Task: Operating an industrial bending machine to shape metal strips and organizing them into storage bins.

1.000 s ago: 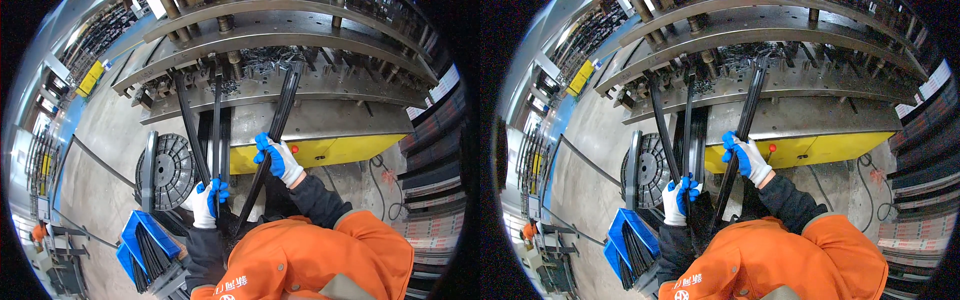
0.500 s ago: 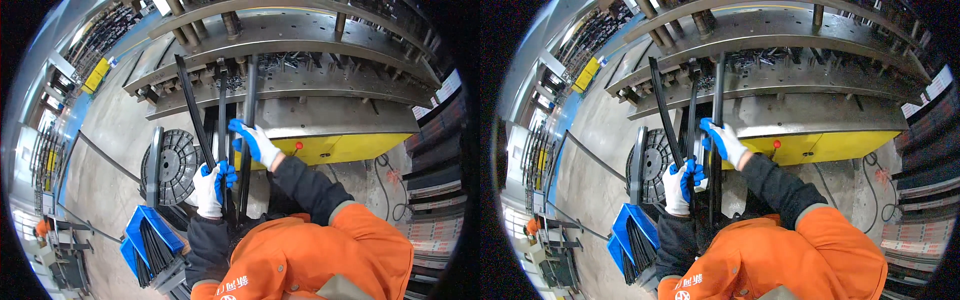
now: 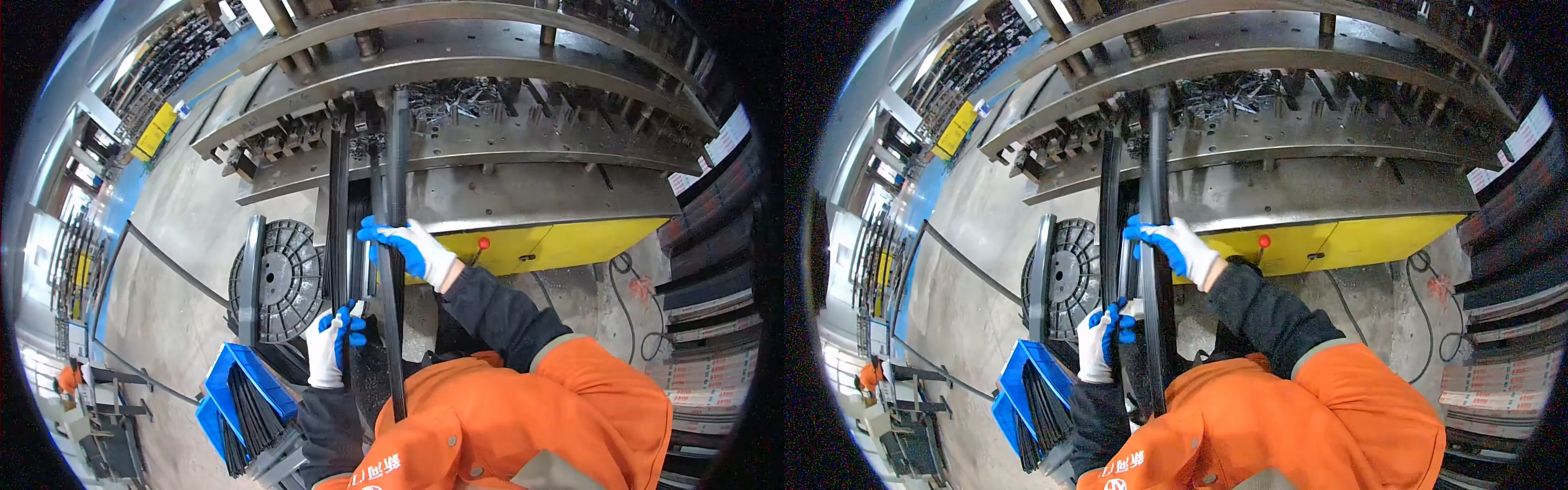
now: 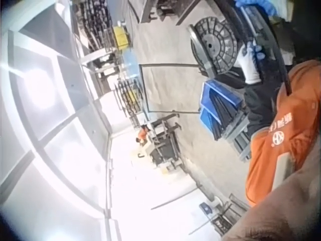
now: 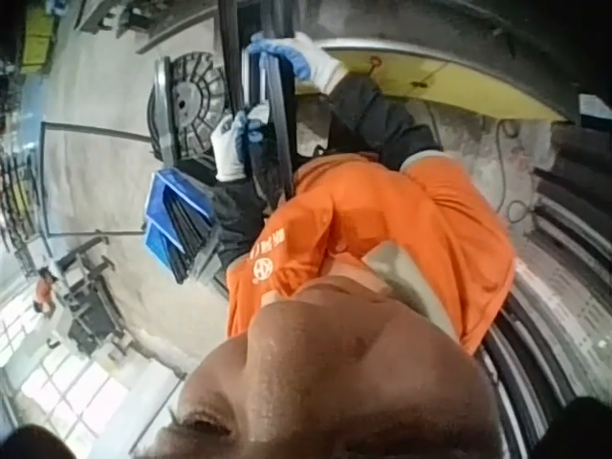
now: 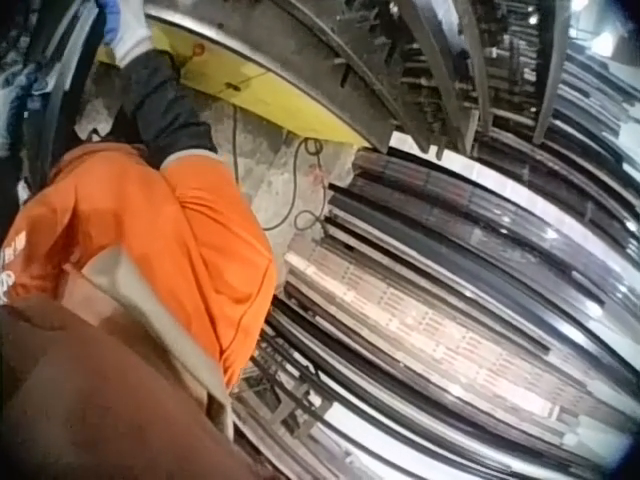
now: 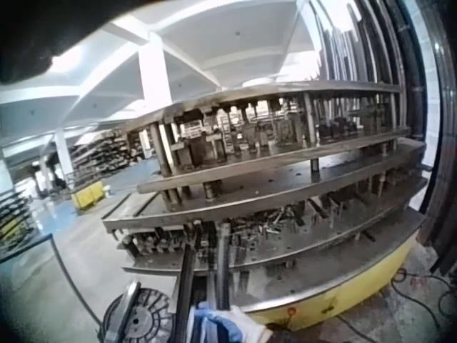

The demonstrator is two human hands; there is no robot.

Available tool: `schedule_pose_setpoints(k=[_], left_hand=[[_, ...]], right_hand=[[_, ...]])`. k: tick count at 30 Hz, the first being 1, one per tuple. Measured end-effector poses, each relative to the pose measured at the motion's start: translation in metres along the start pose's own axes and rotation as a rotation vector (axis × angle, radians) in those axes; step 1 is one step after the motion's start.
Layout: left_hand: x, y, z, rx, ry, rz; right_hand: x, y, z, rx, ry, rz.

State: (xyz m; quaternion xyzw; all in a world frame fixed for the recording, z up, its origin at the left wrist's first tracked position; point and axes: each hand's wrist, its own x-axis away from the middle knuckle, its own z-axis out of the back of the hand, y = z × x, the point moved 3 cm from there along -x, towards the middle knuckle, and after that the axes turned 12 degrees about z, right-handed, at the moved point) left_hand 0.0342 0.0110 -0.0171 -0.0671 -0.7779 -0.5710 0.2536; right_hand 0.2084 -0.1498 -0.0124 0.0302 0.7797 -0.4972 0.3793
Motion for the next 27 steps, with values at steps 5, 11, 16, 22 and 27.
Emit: schedule_pose_setpoints(k=[5, 11, 16, 22, 27], left_hand=[[-0.007, -0.006, 0.000, 0.004, 0.033, 0.066], [-0.023, -0.009, -0.010, 0.075, 0.038, 0.075], [-0.036, -0.009, -0.017, 0.075, 0.051, 0.030], [-0.028, -0.002, -0.021, 0.061, 0.165, 0.031], [-0.029, 0.000, -0.020, 0.064, 0.282, 0.029]], right_hand=[[0.017, -0.029, 0.035, -0.523, 0.269, -0.486], [0.021, -0.053, 0.074, -0.566, 0.488, -0.426], [0.026, -0.049, 0.085, -0.601, 0.488, -0.300], [0.036, -0.051, 0.083, -0.459, 0.495, -0.310], [0.042, -0.055, 0.074, -0.386, 0.451, -0.354]])
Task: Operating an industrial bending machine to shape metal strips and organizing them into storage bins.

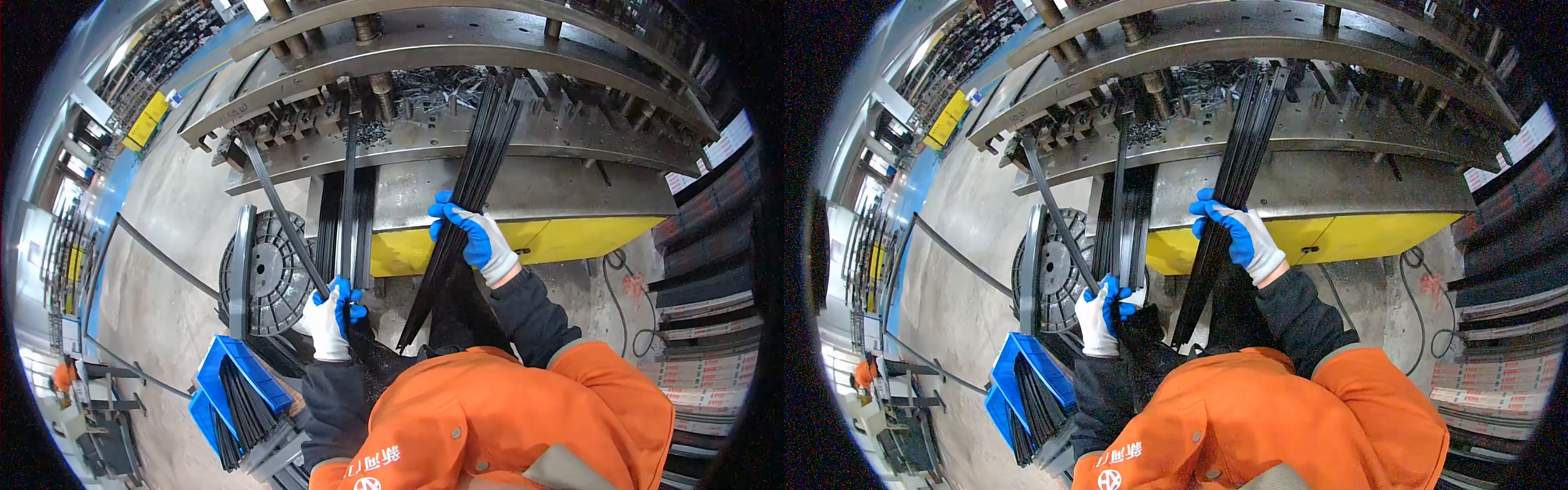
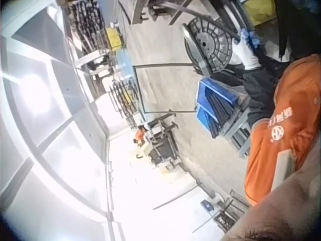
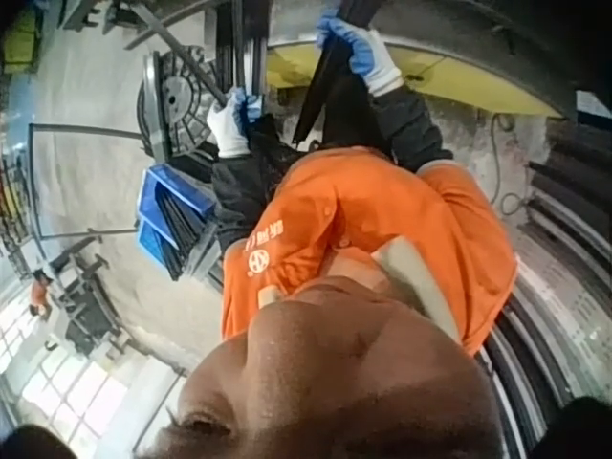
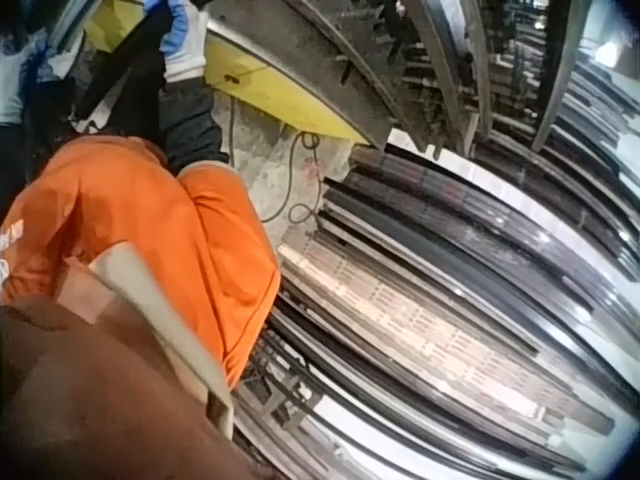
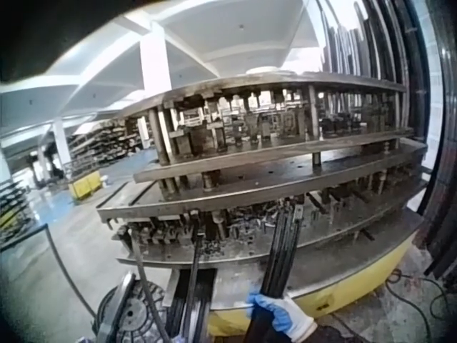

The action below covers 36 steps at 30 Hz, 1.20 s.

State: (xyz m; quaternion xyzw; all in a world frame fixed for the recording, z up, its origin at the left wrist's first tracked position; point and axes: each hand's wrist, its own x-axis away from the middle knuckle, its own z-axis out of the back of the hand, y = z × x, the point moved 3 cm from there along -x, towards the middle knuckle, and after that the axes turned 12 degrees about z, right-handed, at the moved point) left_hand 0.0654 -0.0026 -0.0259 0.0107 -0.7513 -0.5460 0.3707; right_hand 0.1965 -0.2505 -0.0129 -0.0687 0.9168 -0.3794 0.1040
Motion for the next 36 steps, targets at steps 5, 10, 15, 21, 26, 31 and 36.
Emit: schedule_pose_setpoints(k=[5, 10, 15, 21, 26, 31, 36], left_hand=[[-0.007, -0.009, -0.001, 0.024, -0.031, -0.027], [-0.003, -0.027, -0.033, -0.020, -0.088, -0.020], [0.001, -0.030, -0.053, -0.005, -0.174, -0.086], [0.029, 0.019, -0.062, -0.035, -0.111, -0.157], [0.013, 0.047, -0.050, -0.037, -0.198, -0.150], [0.013, 0.053, -0.048, -0.031, -0.231, -0.156], [0.018, 0.059, -0.045, 0.004, -0.242, -0.175]], right_hand=[[0.005, 0.001, -0.007, -0.025, -0.014, -0.016], [0.003, 0.005, -0.003, -0.099, 0.008, 0.002], [0.010, 0.002, -0.007, -0.062, 0.044, -0.018], [0.016, 0.001, 0.006, 0.011, 0.057, 0.003], [0.006, 0.008, -0.009, 0.050, 0.073, -0.023], [-0.017, 0.043, -0.023, 0.110, 0.058, -0.040], [-0.055, 0.074, -0.058, 0.096, 0.111, -0.209]])
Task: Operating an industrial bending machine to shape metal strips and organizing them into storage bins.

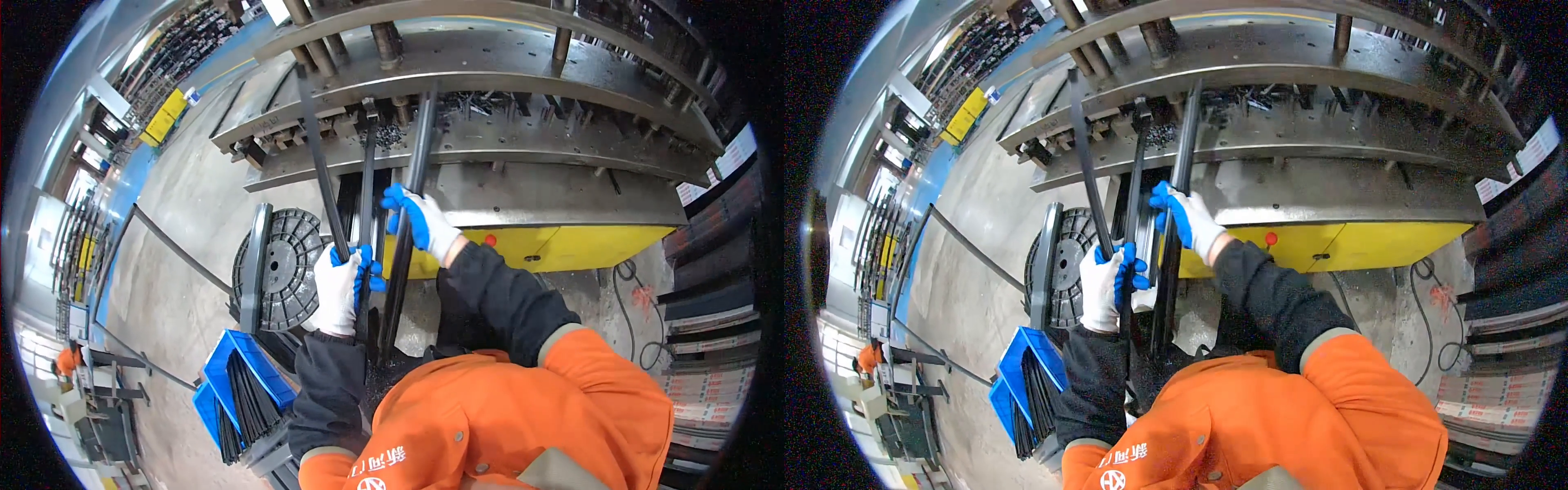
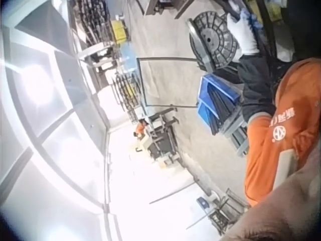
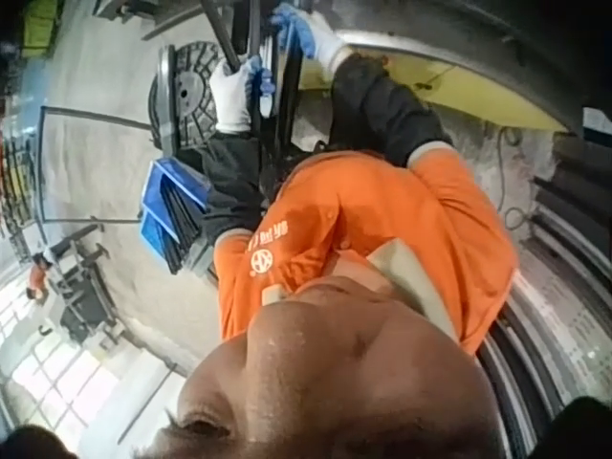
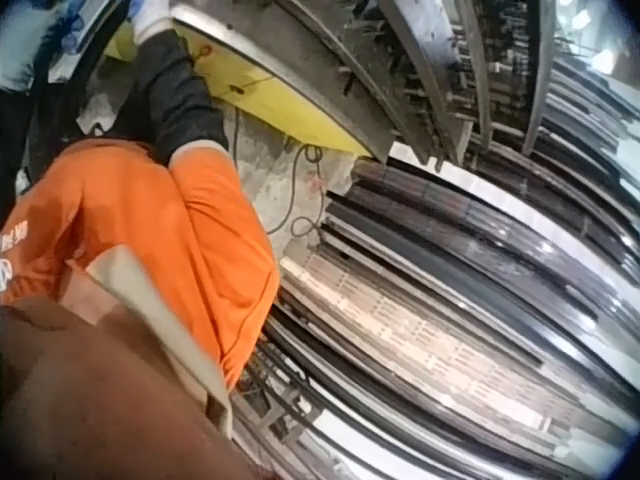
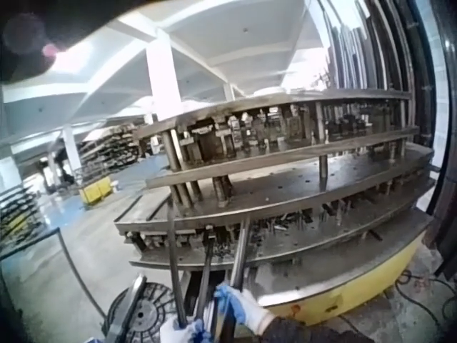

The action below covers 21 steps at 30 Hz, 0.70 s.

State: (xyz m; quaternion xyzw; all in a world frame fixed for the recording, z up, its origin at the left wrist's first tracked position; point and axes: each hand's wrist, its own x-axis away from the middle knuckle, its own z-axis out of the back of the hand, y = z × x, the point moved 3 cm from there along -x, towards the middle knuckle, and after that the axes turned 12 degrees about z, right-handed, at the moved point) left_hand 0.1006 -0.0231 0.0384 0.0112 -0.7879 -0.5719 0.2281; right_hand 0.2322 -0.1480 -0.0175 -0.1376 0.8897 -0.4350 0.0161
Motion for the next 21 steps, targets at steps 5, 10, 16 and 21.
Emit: schedule_pose_setpoints(k=[5, 10, 16, 21], left_hand=[[0.008, -0.004, 0.002, -0.058, -0.023, 0.031], [0.039, -0.021, 0.022, -0.197, 0.011, 0.076], [0.050, -0.047, 0.070, -0.226, 0.048, 0.176], [0.027, -0.061, 0.069, -0.197, -0.050, 0.199]], right_hand=[[-0.033, 0.017, -0.023, -0.130, -0.077, -0.080], [-0.020, 0.019, -0.022, -0.171, -0.201, -0.099], [0.031, -0.007, 0.044, -0.295, -0.252, -0.179], [0.049, -0.037, 0.080, -0.303, -0.119, 0.072]])
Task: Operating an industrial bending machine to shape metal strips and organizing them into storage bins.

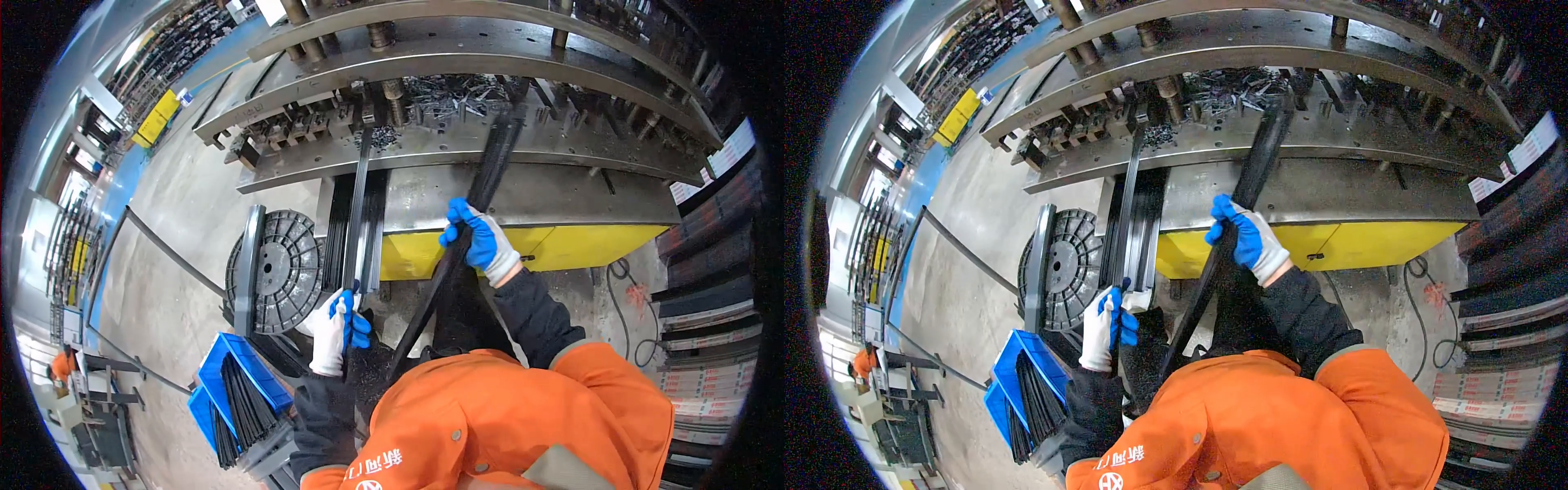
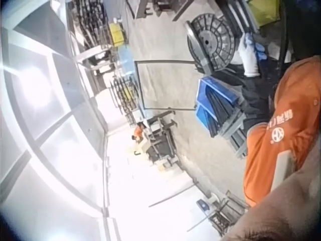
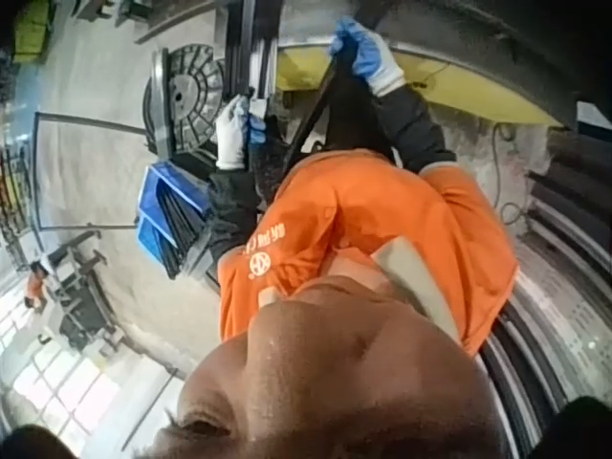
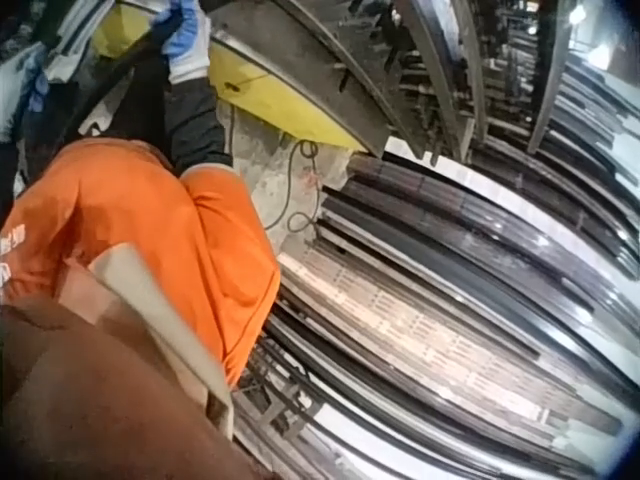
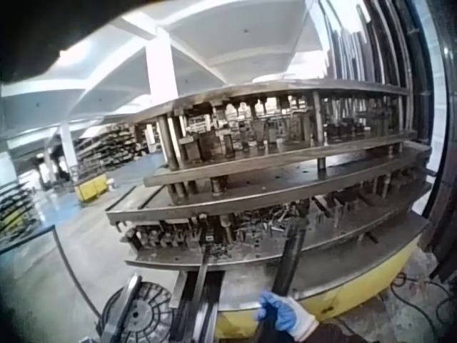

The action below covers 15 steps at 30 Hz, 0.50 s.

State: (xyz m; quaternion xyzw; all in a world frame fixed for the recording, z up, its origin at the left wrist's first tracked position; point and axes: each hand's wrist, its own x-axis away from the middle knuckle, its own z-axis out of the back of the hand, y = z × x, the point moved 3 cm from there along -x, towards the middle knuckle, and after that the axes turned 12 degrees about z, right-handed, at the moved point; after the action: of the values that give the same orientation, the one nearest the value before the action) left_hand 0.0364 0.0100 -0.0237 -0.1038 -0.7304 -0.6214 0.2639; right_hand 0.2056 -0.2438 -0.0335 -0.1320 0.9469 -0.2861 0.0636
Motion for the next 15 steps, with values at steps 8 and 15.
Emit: schedule_pose_setpoints(k=[8, 15], left_hand=[[-0.026, 0.010, -0.017, 0.014, -0.028, 0.007], [-0.020, 0.053, -0.048, 0.084, -0.028, 0.001]], right_hand=[[0.009, -0.021, 0.017, 0.160, 0.205, 0.160], [0.024, -0.018, 0.019, 0.275, 0.175, 0.171]])
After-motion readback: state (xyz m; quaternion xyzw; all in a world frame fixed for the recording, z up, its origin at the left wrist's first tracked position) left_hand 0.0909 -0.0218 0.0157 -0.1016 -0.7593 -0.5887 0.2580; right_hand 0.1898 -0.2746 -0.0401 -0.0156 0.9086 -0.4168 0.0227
